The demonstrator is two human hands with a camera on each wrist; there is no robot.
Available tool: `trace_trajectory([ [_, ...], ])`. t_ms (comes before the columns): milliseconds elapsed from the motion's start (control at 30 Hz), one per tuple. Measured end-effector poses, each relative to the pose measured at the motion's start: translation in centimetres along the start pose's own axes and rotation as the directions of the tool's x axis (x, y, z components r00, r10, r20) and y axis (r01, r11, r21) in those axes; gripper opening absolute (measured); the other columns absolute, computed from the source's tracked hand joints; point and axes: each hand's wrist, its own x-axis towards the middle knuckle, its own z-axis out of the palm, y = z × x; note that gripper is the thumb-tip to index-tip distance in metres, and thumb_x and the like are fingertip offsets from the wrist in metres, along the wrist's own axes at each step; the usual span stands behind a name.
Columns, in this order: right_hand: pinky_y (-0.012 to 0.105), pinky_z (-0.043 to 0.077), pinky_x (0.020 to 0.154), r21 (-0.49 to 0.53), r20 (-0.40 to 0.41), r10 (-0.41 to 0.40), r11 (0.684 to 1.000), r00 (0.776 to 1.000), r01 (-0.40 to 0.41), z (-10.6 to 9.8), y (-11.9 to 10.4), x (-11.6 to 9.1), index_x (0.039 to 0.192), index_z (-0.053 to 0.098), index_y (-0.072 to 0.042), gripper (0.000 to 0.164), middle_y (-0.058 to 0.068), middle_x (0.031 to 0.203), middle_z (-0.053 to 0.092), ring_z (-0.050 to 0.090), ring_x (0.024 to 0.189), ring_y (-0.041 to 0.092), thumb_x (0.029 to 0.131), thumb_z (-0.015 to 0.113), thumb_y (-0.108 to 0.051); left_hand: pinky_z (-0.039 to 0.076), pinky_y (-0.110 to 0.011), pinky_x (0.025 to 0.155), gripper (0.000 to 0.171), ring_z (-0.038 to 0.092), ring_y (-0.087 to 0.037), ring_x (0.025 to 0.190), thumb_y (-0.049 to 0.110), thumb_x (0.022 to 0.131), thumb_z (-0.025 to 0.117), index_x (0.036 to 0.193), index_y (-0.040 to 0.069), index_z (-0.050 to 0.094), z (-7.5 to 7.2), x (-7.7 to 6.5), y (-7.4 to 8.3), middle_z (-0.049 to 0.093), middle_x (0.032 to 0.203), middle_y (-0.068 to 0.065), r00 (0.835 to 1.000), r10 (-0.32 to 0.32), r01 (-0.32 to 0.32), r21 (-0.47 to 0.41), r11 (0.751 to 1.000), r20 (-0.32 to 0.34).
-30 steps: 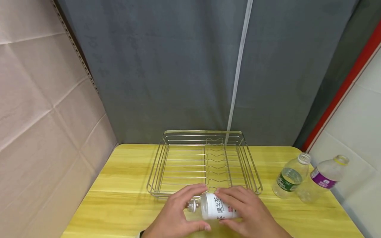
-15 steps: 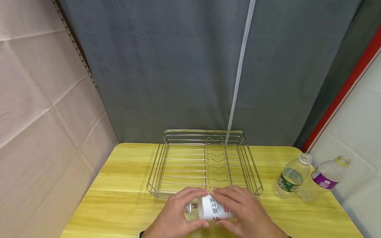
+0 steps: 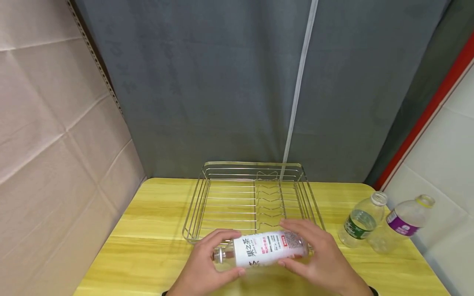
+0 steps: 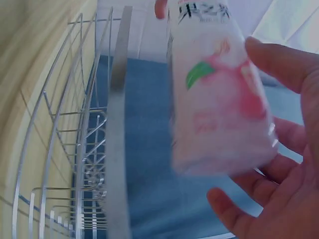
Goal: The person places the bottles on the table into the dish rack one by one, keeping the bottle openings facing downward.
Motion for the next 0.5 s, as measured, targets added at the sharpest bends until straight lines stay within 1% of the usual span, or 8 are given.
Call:
trace_trajectory([
  [133, 0.022, 0.058, 0.099, 0.117, 0.004, 0.096, 0.989, 0.995, -0.095, 0.4, 0.8, 0.0, 0.146, 0.061, -0.028, 0.084, -0.006, 0.138, 0.069, 0.069, 0.118, 0.010, 0.072, 0.100, -0.032, 0.064, -0.030, 0.091, 0.067, 0.065, -0.014, 0.121, 0.025, 0.075, 0.097, 0.134, 0.035, 0.066, -0.4, -0.5, -0.3, 0.069, 0.136, 0.009, 0.994, -0.111, 0.109, -0.095, 0.990, -0.010],
  [167, 0.024, 0.059, 0.098, 0.163, 0.015, 0.118, 0.980, 0.993, -0.119, 0.5, 1.1, 0.0, 0.148, 0.059, -0.027, 0.085, -0.005, 0.139, 0.068, 0.068, 0.119, 0.009, 0.073, 0.100, -0.029, 0.064, -0.030, 0.089, 0.068, 0.065, -0.014, 0.120, 0.023, 0.075, 0.097, 0.134, 0.034, 0.066, -0.5, -0.6, -0.4, 0.069, 0.136, 0.005, 0.991, -0.134, 0.132, -0.133, 0.982, -0.008],
  [200, 0.025, 0.060, 0.097, 0.220, 0.030, 0.144, 0.964, 0.989, -0.147, 0.7, 1.3, -0.1, 0.149, 0.057, -0.026, 0.085, -0.004, 0.140, 0.068, 0.067, 0.120, 0.008, 0.075, 0.099, -0.026, 0.066, -0.031, 0.086, 0.067, 0.066, -0.016, 0.118, 0.020, 0.076, 0.096, 0.135, 0.031, 0.066, -0.5, -0.7, -0.5, 0.068, 0.137, 0.001, 0.991, -0.134, 0.131, -0.164, 0.978, -0.008],
  [233, 0.025, 0.060, 0.098, 0.289, 0.046, 0.164, 0.942, 0.985, -0.170, 1.0, 1.5, -0.1, 0.150, 0.056, -0.025, 0.085, -0.001, 0.141, 0.067, 0.066, 0.121, 0.006, 0.077, 0.098, -0.022, 0.067, -0.032, 0.083, 0.067, 0.067, -0.017, 0.116, 0.017, 0.076, 0.095, 0.135, 0.028, 0.065, -0.6, -0.8, -0.6, 0.068, 0.137, -0.003, 0.990, -0.140, 0.136, -0.207, 0.969, -0.005],
  [300, 0.025, 0.060, 0.098, 0.434, 0.071, 0.174, 0.881, 0.982, -0.187, 1.5, 1.9, -0.1, 0.153, 0.052, -0.018, 0.085, 0.009, 0.143, 0.066, 0.065, 0.124, 0.007, 0.079, 0.094, -0.010, 0.067, -0.035, 0.082, 0.067, 0.069, -0.018, 0.113, 0.010, 0.077, 0.093, 0.136, 0.023, 0.064, -0.5, -0.9, -0.7, 0.066, 0.137, -0.010, 0.990, -0.139, 0.134, -0.280, 0.951, 0.000],
  [400, 0.028, 0.063, 0.096, 0.627, 0.106, 0.170, 0.753, 0.980, -0.199, 2.3, 2.4, -0.1, 0.157, 0.044, -0.008, 0.087, 0.023, 0.145, 0.060, 0.066, 0.124, 0.011, 0.082, 0.086, 0.006, 0.067, -0.039, 0.083, 0.065, 0.071, -0.020, 0.110, 0.003, 0.079, 0.089, 0.137, 0.013, 0.062, -0.4, -0.9, -0.8, 0.063, 0.135, -0.017, 0.994, -0.111, 0.105, -0.364, 0.926, 0.003],
  [467, 0.034, 0.065, 0.091, 0.717, 0.124, 0.160, 0.668, 0.979, -0.200, 2.8, 2.6, -0.1, 0.159, 0.039, -0.002, 0.087, 0.026, 0.145, 0.057, 0.069, 0.121, 0.014, 0.084, 0.080, 0.012, 0.067, -0.041, 0.084, 0.064, 0.072, -0.021, 0.110, 0.000, 0.079, 0.088, 0.137, 0.009, 0.061, -0.3, -0.8, -0.9, 0.063, 0.134, -0.018, 0.995, -0.103, 0.094, -0.397, 0.913, -0.002],
  [500, 0.036, 0.066, 0.088, 0.753, 0.136, 0.166, 0.624, 0.977, -0.211, 3.0, 2.7, 0.0, 0.159, 0.037, -0.001, 0.087, 0.024, 0.145, 0.057, 0.069, 0.118, 0.016, 0.084, 0.078, 0.014, 0.067, -0.042, 0.084, 0.064, 0.072, -0.021, 0.110, -0.001, 0.080, 0.087, 0.137, 0.006, 0.060, -0.3, -0.8, -0.9, 0.063, 0.133, -0.019, 0.995, -0.095, 0.084, -0.408, 0.909, -0.006],
])
